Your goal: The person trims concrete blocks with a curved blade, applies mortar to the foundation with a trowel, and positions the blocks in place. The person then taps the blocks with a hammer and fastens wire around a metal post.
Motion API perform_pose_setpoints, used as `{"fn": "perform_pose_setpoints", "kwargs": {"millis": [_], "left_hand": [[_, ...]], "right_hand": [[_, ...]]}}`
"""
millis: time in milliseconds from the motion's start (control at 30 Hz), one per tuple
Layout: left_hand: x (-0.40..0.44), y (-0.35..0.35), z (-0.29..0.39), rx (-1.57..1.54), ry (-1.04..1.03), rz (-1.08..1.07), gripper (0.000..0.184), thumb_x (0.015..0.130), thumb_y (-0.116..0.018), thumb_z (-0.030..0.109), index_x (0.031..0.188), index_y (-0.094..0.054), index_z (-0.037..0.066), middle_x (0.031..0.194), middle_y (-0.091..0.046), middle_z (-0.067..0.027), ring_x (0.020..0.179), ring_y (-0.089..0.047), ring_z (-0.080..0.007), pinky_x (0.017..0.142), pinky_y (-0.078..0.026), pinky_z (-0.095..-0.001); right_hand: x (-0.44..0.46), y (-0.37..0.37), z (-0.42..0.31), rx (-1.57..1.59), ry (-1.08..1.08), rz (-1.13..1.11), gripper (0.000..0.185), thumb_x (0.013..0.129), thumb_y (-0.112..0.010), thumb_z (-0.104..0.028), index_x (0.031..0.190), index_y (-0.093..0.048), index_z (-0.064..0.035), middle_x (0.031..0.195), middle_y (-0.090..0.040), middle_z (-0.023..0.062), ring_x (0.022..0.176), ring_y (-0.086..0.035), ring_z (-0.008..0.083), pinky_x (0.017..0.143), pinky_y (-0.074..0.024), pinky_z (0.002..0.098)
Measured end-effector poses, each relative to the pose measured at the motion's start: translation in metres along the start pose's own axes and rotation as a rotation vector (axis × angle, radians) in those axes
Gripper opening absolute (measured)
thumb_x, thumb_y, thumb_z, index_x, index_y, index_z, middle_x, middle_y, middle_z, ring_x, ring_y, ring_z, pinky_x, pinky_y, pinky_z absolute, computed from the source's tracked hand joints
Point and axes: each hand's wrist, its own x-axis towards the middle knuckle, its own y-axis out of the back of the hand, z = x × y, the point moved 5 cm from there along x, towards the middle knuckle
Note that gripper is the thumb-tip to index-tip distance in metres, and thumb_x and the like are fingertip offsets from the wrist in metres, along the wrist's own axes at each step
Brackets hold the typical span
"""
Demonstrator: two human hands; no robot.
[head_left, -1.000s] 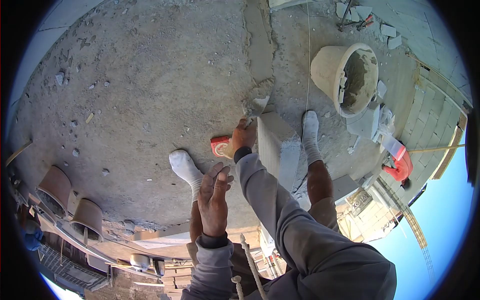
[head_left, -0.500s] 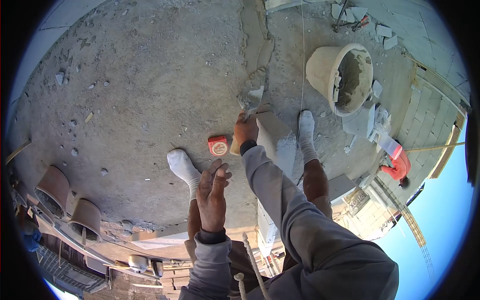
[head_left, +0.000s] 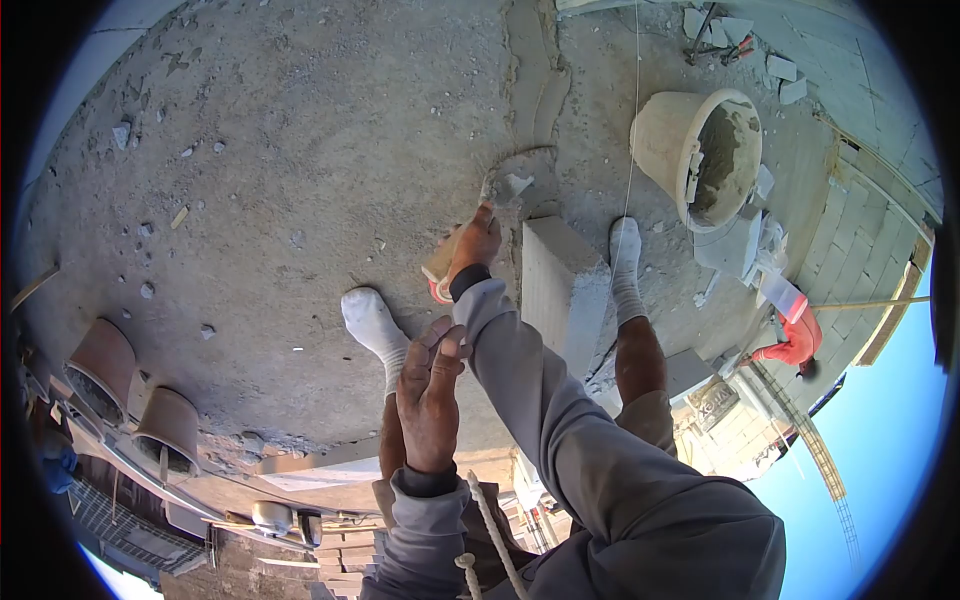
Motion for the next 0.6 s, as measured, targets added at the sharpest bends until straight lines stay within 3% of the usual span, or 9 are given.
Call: {"fn": "perform_pose_setpoints", "kwargs": {"millis": [33,100,200,300,367,433,567,600], "left_hand": [[0.0,0.002,-0.002,-0.021,0.002,0.004,0.043,0.098,-0.055,0.035,0.124,-0.058,0.001,0.111,-0.067,-0.0104,0.098,-0.061,-0.0182,0.087,-0.044,-0.0317],[-0.002,0.005,-0.006,-0.027,0.012,0.011,0.044,0.097,-0.055,0.035,0.124,-0.058,0.001,0.111,-0.067,-0.0106,0.098,-0.061,-0.018,0.087,-0.043,-0.0318],[-0.002,0.004,-0.004,-0.009,0.003,0.012,0.044,0.097,-0.055,0.035,0.124,-0.058,0.001,0.111,-0.067,-0.0104,0.099,-0.06,-0.0176,0.087,-0.043,-0.0318],[-0.002,0.001,0.002,-0.014,-0.004,0.009,0.043,0.097,-0.055,0.035,0.124,-0.059,0.002,0.11,-0.067,-0.0099,0.098,-0.06,-0.0172,0.087,-0.043,-0.032],[-0.003,0.001,0.001,-0.004,0.004,0.0,0.043,0.098,-0.054,0.036,0.123,-0.059,0.002,0.109,-0.067,-0.0095,0.098,-0.06,-0.017,0.087,-0.043,-0.0324],[-0.004,-0.002,0.0,0.015,0.0,-0.003,0.042,0.098,-0.054,0.036,0.123,-0.06,0.003,0.109,-0.067,-0.0093,0.097,-0.06,-0.0171,0.087,-0.043,-0.0325],[-0.006,-0.004,-0.003,0.052,-0.02,-0.006,0.041,0.098,-0.053,0.035,0.123,-0.06,0.002,0.109,-0.067,-0.0092,0.095,-0.061,-0.0172,0.087,-0.044,-0.0322],[-0.006,-0.005,-0.004,0.061,-0.016,-0.009,0.042,0.099,-0.052,0.035,0.123,-0.059,0.002,0.11,-0.067,-0.0095,0.095,-0.061,-0.0173,0.086,-0.045,-0.0322]], "right_hand": [[-0.001,-0.023,-0.012,0.048,0.023,-0.043,0.048,0.091,-0.054,-0.051,0.11,-0.049,-0.0077,0.079,-0.05,0.0083,0.066,-0.056,0.0226,0.05,-0.049,0.041],[-0.001,-0.059,-0.032,0.06,0.088,-0.147,0.045,0.093,-0.053,-0.048,0.106,-0.049,-0.0062,0.077,-0.05,0.0085,0.063,-0.055,0.0215,0.05,-0.0482,0.0416],[0.033,-0.064,-0.031,-0.283,0.399,-0.086,0.043,0.095,-0.05,-0.042,0.099,-0.051,0.0013,0.083,-0.062,0.0243,0.069,-0.061,0.0421,0.062,-0.0485,0.0476],[0.028,-0.01,-0.017,-0.541,0.366,0.021,0.043,0.095,-0.05,-0.039,0.098,-0.053,0.0034,0.092,-0.062,0.0316,0.084,-0.06,0.0497,0.073,-0.0456,0.0509],[-0.003,0.028,-0.013,-0.704,0.407,0.136,0.043,0.095,-0.048,-0.04,0.096,-0.054,0.0027,0.092,-0.062,0.0312,0.087,-0.06,0.0499,0.073,-0.0441,0.0533],[-0.018,0.049,0.008,-0.657,0.401,0.131,0.045,0.095,-0.048,-0.042,0.096,-0.054,0.0029,0.091,-0.063,0.031,0.087,-0.06,0.0499,0.074,-0.0443,0.0532],[-0.049,0.08,0.034,-0.691,0.307,0.027,0.049,0.095,-0.049,-0.046,0.093,-0.053,0.0031,0.086,-0.062,0.0297,0.082,-0.061,0.0466,0.073,-0.0455,0.0506],[-0.046,0.094,0.049,-0.588,0.163,-0.048,0.05,0.095,-0.05,-0.046,0.092,-0.052,0.0033,0.079,-0.06,0.0263,0.076,-0.061,0.0414,0.07,-0.0459,0.0488]]}}
